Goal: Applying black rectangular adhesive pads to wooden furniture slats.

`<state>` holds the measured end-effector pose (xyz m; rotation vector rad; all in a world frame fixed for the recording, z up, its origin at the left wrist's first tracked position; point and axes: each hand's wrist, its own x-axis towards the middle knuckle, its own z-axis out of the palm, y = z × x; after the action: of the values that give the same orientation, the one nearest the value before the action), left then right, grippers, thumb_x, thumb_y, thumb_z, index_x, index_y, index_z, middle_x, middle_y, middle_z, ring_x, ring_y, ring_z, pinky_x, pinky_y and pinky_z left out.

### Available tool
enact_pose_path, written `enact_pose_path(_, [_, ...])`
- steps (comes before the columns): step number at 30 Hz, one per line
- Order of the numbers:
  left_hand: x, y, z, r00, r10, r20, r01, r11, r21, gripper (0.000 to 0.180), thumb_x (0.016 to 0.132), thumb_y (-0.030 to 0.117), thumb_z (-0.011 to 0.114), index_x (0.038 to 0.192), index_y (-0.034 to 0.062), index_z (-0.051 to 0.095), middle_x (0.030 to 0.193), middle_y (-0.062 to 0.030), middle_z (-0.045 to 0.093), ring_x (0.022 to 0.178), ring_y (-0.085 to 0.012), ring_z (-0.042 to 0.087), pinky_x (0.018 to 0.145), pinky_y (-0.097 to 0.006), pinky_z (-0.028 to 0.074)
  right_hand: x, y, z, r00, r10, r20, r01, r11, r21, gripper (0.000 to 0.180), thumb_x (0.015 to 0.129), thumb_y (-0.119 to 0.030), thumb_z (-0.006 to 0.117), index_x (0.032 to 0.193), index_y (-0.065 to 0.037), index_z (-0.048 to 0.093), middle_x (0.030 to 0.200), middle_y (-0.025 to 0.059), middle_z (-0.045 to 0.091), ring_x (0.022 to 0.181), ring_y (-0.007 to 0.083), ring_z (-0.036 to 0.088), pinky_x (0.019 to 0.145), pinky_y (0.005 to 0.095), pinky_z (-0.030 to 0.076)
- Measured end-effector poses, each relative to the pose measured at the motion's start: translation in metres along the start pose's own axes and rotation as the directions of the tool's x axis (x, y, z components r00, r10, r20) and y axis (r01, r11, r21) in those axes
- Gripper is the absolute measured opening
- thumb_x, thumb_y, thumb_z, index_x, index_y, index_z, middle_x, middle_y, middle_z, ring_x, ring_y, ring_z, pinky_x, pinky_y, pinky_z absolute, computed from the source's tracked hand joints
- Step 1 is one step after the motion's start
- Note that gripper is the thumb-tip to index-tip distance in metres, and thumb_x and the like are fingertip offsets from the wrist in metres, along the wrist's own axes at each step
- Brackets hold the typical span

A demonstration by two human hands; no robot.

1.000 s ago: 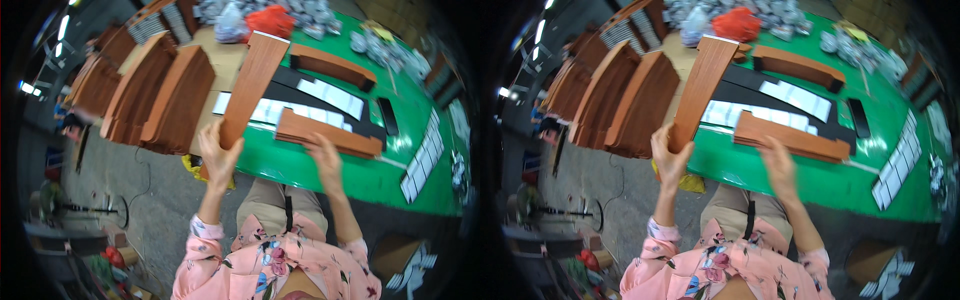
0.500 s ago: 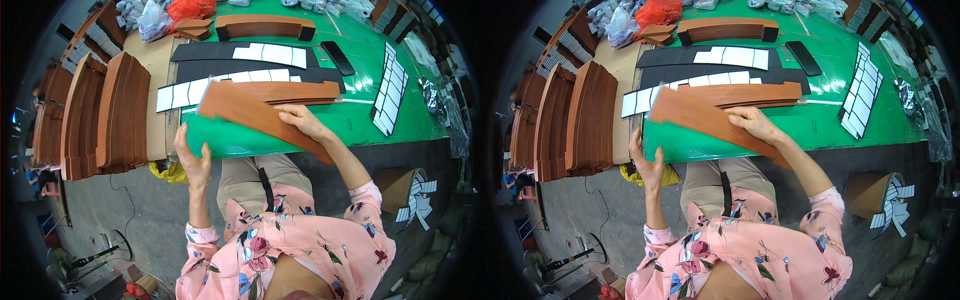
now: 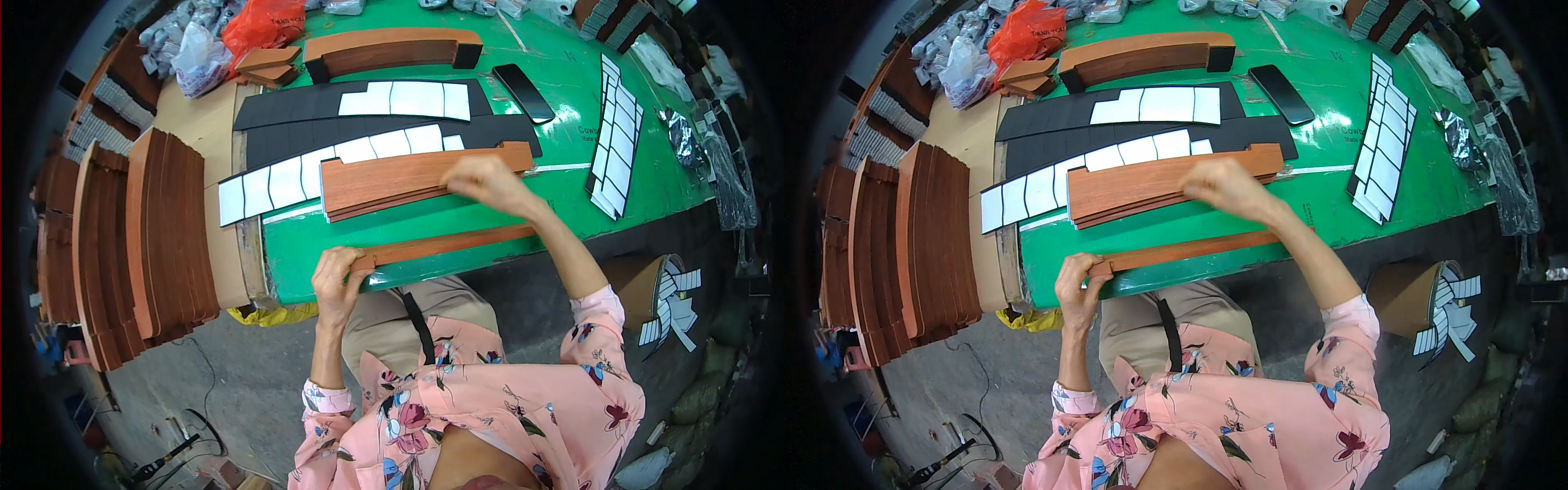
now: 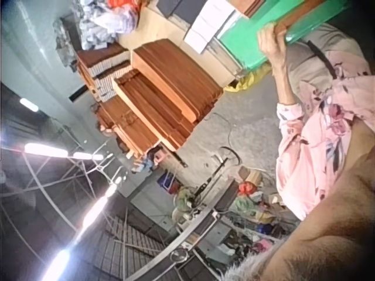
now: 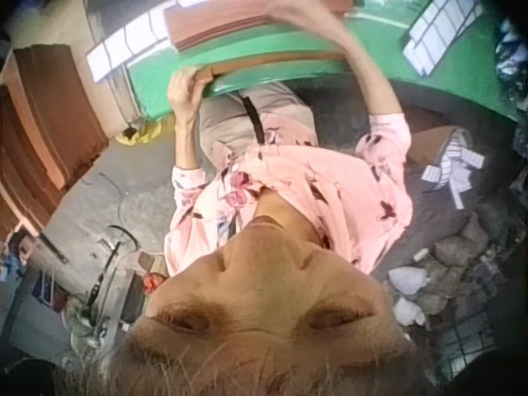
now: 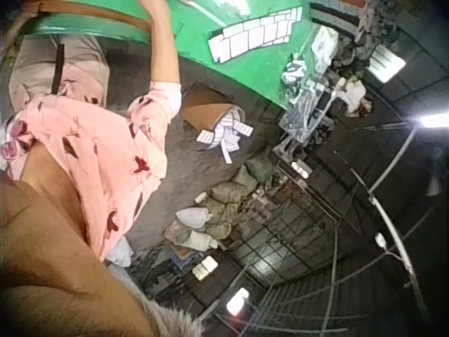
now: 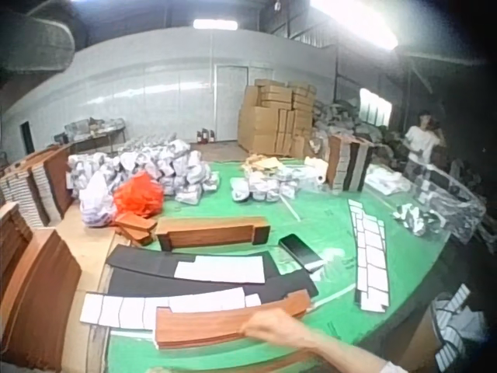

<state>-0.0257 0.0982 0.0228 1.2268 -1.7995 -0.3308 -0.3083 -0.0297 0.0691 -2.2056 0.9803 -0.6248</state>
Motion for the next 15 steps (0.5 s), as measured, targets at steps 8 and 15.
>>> enact_pose_path(8, [-0.006,-0.003,0.034,0.898,-0.439,0.040,0.421,0.827,-0.374,0.031,0.066,-0.003,0.073,0.093,0.0019,0.059,0.091,-0.0079,0.062,0.087,-0.0188,0.058,0.078,-0.029,0.045,0.067,0.074,-0.024,0.995,0.100,-0.015,-0.095,0.877,-0.471,0.013,0.074,-0.006,0.067,0.085,-0.001,0.064,0.089,0.0125,0.064,0.083,0.0289,0.062,0.071,0.0387,0.050])
enact_pose_path(15, [-0.016,-0.012,0.049,0.897,-0.441,0.013,0.410,0.823,-0.393,0.033,0.063,0.000,0.077,0.090,0.0013,0.060,0.090,-0.0099,0.062,0.083,-0.0216,0.059,0.074,-0.031,0.046,0.083,0.101,-0.017,0.980,0.148,0.131,-0.031,0.770,-0.637,0.018,0.071,-0.006,0.068,0.084,0.000,0.057,0.086,0.0137,0.060,0.085,0.0311,0.059,0.072,0.0405,0.049])
